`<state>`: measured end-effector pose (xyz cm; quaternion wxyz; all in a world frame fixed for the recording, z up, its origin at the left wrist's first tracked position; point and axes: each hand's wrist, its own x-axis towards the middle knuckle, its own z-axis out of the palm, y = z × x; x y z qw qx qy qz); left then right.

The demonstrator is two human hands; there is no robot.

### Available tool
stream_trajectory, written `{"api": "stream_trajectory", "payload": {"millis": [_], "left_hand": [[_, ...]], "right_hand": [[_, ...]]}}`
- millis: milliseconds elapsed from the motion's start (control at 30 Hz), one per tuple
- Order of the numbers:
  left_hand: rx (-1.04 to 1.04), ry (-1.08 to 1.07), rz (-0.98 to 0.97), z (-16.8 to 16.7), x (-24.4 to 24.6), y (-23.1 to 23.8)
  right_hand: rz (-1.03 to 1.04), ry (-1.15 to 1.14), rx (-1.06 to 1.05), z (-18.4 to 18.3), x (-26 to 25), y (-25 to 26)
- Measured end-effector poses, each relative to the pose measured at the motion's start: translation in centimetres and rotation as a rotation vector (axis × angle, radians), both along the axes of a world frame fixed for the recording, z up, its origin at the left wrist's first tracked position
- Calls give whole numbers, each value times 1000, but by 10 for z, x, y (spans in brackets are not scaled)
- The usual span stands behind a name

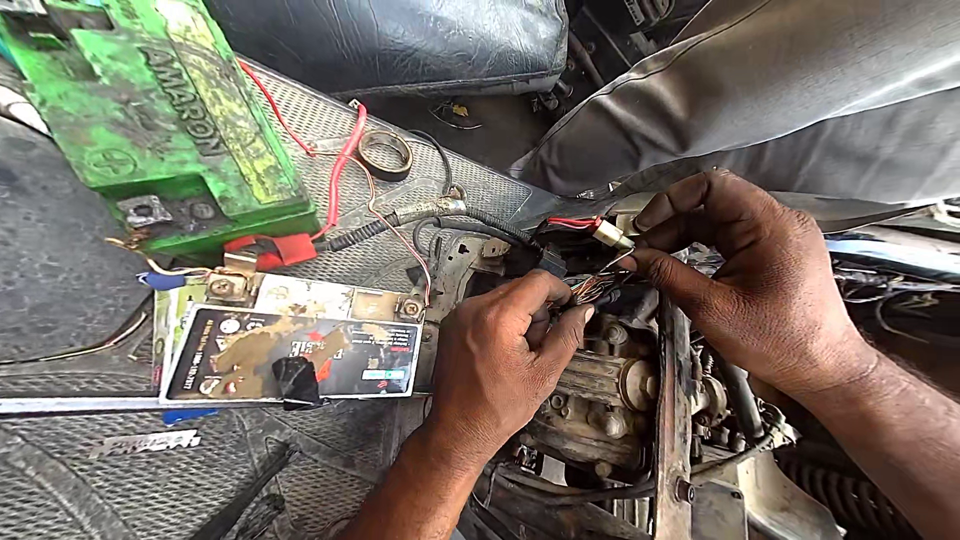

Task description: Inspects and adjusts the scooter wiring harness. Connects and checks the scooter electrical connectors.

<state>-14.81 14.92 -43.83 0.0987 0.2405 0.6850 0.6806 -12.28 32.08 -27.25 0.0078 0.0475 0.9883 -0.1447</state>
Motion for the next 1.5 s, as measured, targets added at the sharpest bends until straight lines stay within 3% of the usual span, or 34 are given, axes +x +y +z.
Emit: {"api": "stream_trajectory", "payload": {"millis": [267,800,1067,1333,1500], "left_hand": [[-38,42,129,15,0,5],[75,-58,132,15,-2,4],[329,-411,-144,23,-18,2],[340,-501,-246,41,-48,9],[399,-499,-291,38,-48,10]], "right_hand": [[-83,-33,-24,8,0,-14],[-97,-67,-6,11,1,-18],[-142,-122,-140,13,1,-27],[-265,-153,-410,7,2,-31],[-284,-199,-407,7,1,-29]]}}
